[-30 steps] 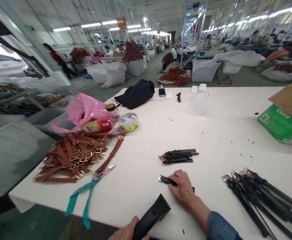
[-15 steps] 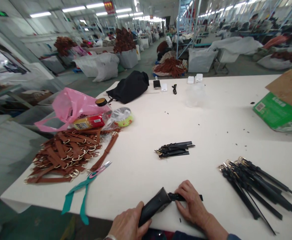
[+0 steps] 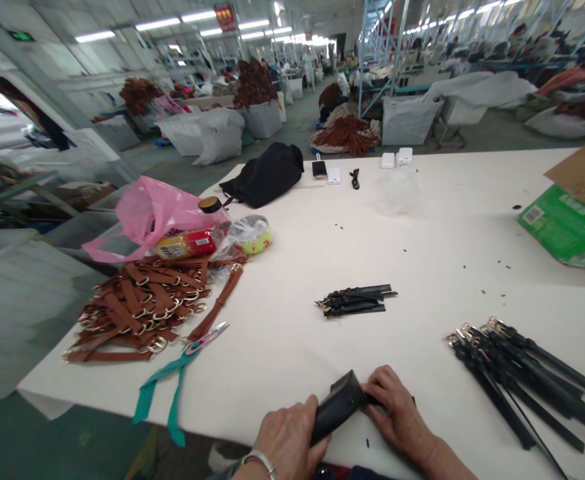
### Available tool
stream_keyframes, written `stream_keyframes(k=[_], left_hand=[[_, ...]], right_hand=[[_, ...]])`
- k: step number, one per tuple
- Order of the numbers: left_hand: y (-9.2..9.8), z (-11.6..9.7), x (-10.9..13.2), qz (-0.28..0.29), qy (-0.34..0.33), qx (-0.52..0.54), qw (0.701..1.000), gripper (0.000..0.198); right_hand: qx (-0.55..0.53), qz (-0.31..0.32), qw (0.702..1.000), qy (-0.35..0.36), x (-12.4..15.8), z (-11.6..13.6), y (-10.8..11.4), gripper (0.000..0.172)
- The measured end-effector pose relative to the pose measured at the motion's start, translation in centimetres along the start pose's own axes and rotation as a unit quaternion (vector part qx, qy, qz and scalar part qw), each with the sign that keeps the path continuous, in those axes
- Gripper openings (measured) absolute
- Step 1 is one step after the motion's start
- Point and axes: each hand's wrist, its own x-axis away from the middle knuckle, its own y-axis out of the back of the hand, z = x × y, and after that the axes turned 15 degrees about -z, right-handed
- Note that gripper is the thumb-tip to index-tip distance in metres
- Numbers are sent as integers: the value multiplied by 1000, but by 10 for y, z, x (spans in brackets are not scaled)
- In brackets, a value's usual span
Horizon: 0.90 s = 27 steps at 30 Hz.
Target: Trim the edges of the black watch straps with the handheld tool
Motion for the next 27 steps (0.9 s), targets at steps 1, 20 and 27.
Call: stream_keyframes(k=[1, 20, 27], left_hand=[[0, -1, -1, -1, -1, 2, 1000, 35], [20, 3, 11, 84, 6, -91, 992, 43], [11, -19, -4, 48, -18, -77, 996, 45]], right_hand=[[1, 4, 1000, 2, 1, 0, 0, 17], [12, -29, 1000, 2, 11, -10, -2, 27], [-12, -41, 999, 2, 11, -11, -1, 24]])
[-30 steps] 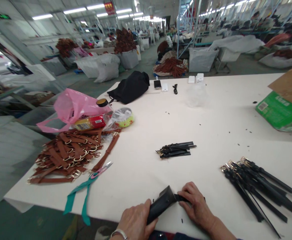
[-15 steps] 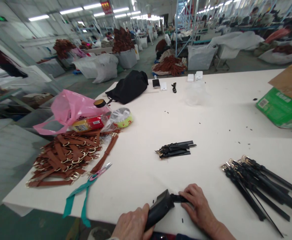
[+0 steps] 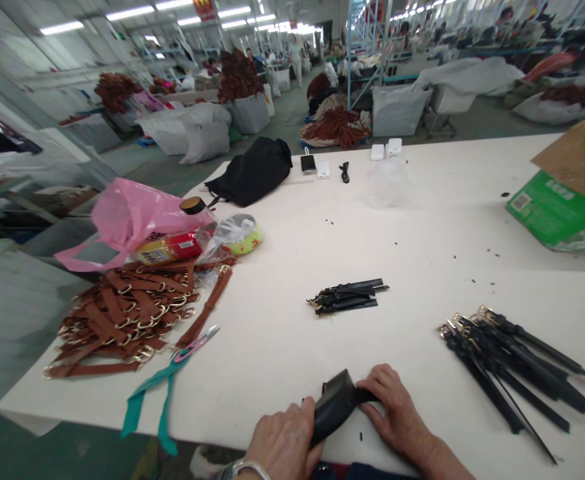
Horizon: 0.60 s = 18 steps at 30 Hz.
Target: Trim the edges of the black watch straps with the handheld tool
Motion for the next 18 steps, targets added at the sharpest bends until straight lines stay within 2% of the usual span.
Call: stream_keyframes(k=[4, 8, 11, 15, 18], left_hand=[[1, -3, -5, -12, 1, 4, 1000, 39], [5, 6, 4, 30, 7, -23, 999, 45], [8, 4, 7, 55, 18, -40, 998, 43], [5, -9, 0, 29, 10, -19, 999, 38], [2, -7, -3, -3, 9, -1, 1000, 34]], right_hand=[[-10, -14, 1000, -11, -3, 4, 3, 26], [-20, -17, 1000, -2, -4, 4, 4, 31], [-24, -18, 1000, 6, -4, 2, 3, 31], [-23, -23, 999, 2, -3, 1, 3, 29], [-23, -21, 1000, 1, -2, 1, 3, 28]])
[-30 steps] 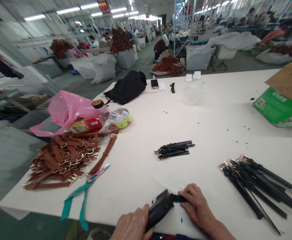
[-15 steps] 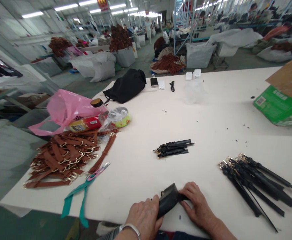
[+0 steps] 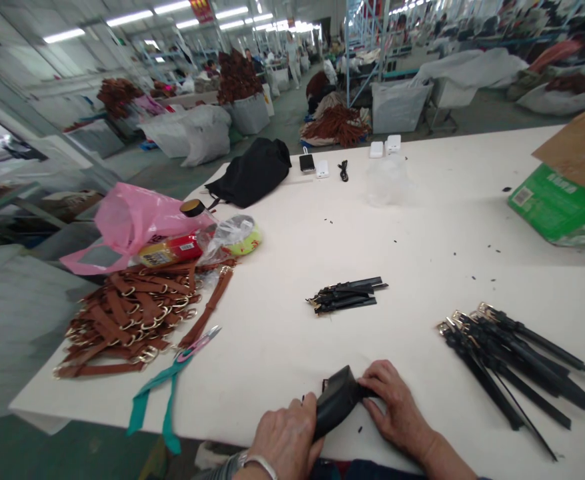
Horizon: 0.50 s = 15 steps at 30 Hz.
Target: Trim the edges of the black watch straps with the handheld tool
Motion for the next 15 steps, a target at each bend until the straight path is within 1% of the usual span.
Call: stream_keyframes(k=[4, 6, 9, 12, 13, 15], left_hand=[[1, 19, 9, -2, 3, -4, 1000, 35], [3, 24, 13, 6, 6, -16, 1000, 35], [2, 17, 13, 13, 2, -20, 1000, 35], [-2, 4, 5, -5, -5, -9, 1000, 34], [-4, 2, 2, -13, -8, -5, 1000, 35], [-6, 6, -2, -23, -8, 2, 1000, 37]], right_hand=[[5, -4, 1000, 8, 0, 1, 0, 29], [7, -9, 1000, 14, 0, 0, -1, 30], [8, -13, 1000, 20, 1, -1, -2, 29], [4, -15, 1000, 20, 2, -3, -3, 28], [3, -17, 1000, 20, 3, -4, -3, 28], [4, -22, 999, 23, 3, -5, -3, 29]])
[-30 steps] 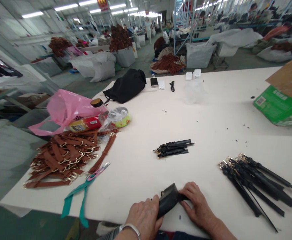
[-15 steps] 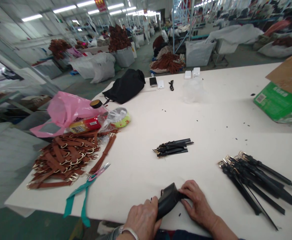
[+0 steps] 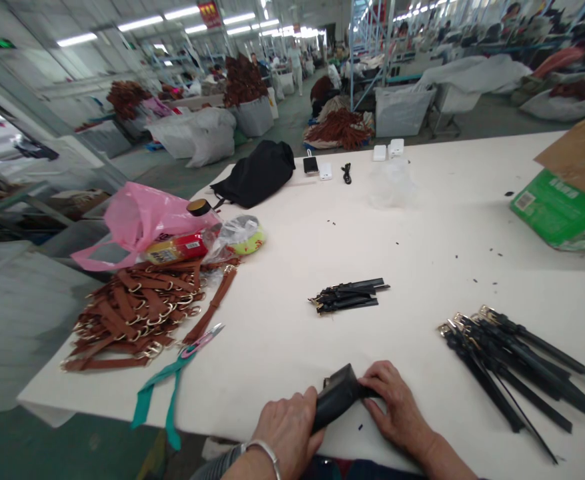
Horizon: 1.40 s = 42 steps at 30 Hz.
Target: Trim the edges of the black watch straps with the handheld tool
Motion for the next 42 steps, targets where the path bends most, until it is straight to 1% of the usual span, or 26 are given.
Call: stream_keyframes(k=[4, 6, 8, 10, 13, 15, 18, 21, 23, 25, 28, 31, 34, 38, 40, 42], left_hand=[[6, 20, 7, 0, 14, -13, 1000, 37], [9, 25, 13, 10, 16, -29, 999, 36], [10, 22, 16, 17, 14, -30, 999, 36], [7, 12, 14, 14, 13, -20, 1000, 36], [2, -2, 5, 1, 9, -4, 1000, 32], [2, -2, -2, -12, 7, 4, 1000, 30], [6, 13, -4, -28, 26, 13, 999, 29], [10, 33, 5, -38, 59, 11, 997, 31], [10, 41, 13, -34, 66, 10, 997, 33], [7, 42, 21, -8, 61, 13, 998, 34], [-1, 36, 25, 17, 55, 18, 998, 35], [-9, 29, 21, 7, 61, 30, 998, 35], [-14, 28, 13, -22, 67, 48, 996, 35], [-14, 39, 8, -51, 93, 52, 993, 33], [-13, 48, 12, -55, 105, 44, 992, 33], [-12, 55, 19, -47, 111, 35, 992, 34]], right_hand=[[7, -5, 1000, 4, -1, 2, 1, 29], [9, -5, 1000, 3, -2, 4, 1, 28], [10, -1, 1000, -1, -2, 4, 1, 27], [10, 3, 1000, -4, -2, 4, 0, 25], [7, 3, 1000, -6, -1, 3, 0, 25], [11, 5, 1000, -12, -1, 3, 0, 25], [25, 14, 999, -21, -1, 6, 1, 27], [33, 19, 999, -19, -3, 10, 3, 25], [35, 15, 999, -14, -4, 12, 3, 21], [35, 7, 999, -11, -5, 12, 2, 17], [34, -4, 999, -7, -6, 11, 0, 15], [41, -5, 999, -11, -6, 11, -2, 14], [59, 3, 998, -17, -5, 11, -3, 15], [69, -2, 998, -3, -4, 12, -4, 16], [71, -8, 997, -1, -3, 11, -5, 17], [70, -10, 997, -4, -3, 11, -5, 18]])
